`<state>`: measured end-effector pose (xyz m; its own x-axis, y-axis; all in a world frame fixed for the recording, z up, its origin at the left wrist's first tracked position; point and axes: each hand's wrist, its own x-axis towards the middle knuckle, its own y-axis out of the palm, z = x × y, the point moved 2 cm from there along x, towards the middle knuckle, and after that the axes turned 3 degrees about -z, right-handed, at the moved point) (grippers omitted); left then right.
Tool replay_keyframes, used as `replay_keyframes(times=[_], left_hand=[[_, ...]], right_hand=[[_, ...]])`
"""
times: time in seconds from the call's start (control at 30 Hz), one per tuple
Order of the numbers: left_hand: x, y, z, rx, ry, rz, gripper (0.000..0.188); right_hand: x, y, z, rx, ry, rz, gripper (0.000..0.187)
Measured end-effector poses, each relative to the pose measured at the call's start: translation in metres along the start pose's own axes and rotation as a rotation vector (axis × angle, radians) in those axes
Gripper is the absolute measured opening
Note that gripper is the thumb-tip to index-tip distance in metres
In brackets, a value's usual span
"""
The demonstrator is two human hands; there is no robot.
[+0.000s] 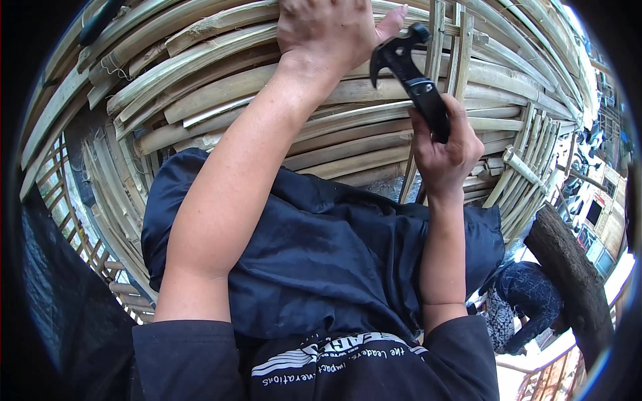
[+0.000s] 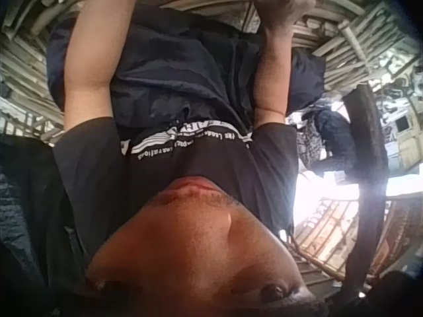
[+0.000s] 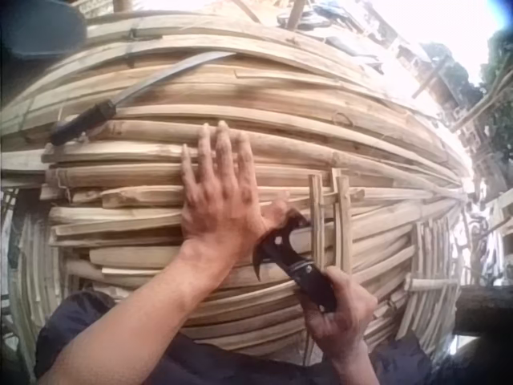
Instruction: The person uses a large blade to chop and shape bamboo poles before hammering small wooden pegs into them.
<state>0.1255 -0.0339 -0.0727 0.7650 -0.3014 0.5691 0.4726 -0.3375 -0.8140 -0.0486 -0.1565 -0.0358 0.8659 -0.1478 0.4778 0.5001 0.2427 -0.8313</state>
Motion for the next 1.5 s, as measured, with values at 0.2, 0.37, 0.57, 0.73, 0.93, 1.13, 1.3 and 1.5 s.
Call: replay_keyframes(times=[0.2, 0.37, 0.57, 0.73, 0.93, 1.13, 1.3, 1.5], left_hand=[[0.001, 0.003, 0.002, -0.066, 0.003, -0.087, 0.096], [-0.001, 0.000, 0.001, -0.013, -0.004, -0.009, 0.096], [-0.001, 0.000, 0.000, -0.064, -0.001, -0.041, 0.095], [-0.002, 0.003, 0.002, -0.025, 0.002, -0.019, 0.094], [-0.002, 0.002, 0.002, -0.065, -0.002, -0.044, 0.094], [0.000, -0.003, 0.001, -0.081, 0.087, -0.221, 0.083], [0.001, -0.019, 0.001, -0.271, 0.264, -0.054, 0.058], [0.006, -0.026, -0.006, -0.199, 0.372, 0.118, 0.024]], right_hand=[[-0.004, 0.008, -0.009, 0.033, 0.183, 0.013, 0.036], [-0.004, 0.007, 0.000, 0.061, 0.197, 0.003, 0.036], [-0.004, 0.000, -0.007, -0.014, -0.105, -0.025, 0.035], [0.002, 0.006, -0.010, 0.037, 0.137, -0.010, 0.037], [0.003, 0.003, -0.010, 0.135, 0.287, -0.002, 0.034], [-0.006, -0.004, -0.016, 0.173, 0.128, -0.133, 0.040], [-0.011, 0.002, -0.033, 0.256, 0.375, -0.198, 0.038], [-0.004, 0.001, -0.034, 0.156, 0.539, -0.152, 0.060]])
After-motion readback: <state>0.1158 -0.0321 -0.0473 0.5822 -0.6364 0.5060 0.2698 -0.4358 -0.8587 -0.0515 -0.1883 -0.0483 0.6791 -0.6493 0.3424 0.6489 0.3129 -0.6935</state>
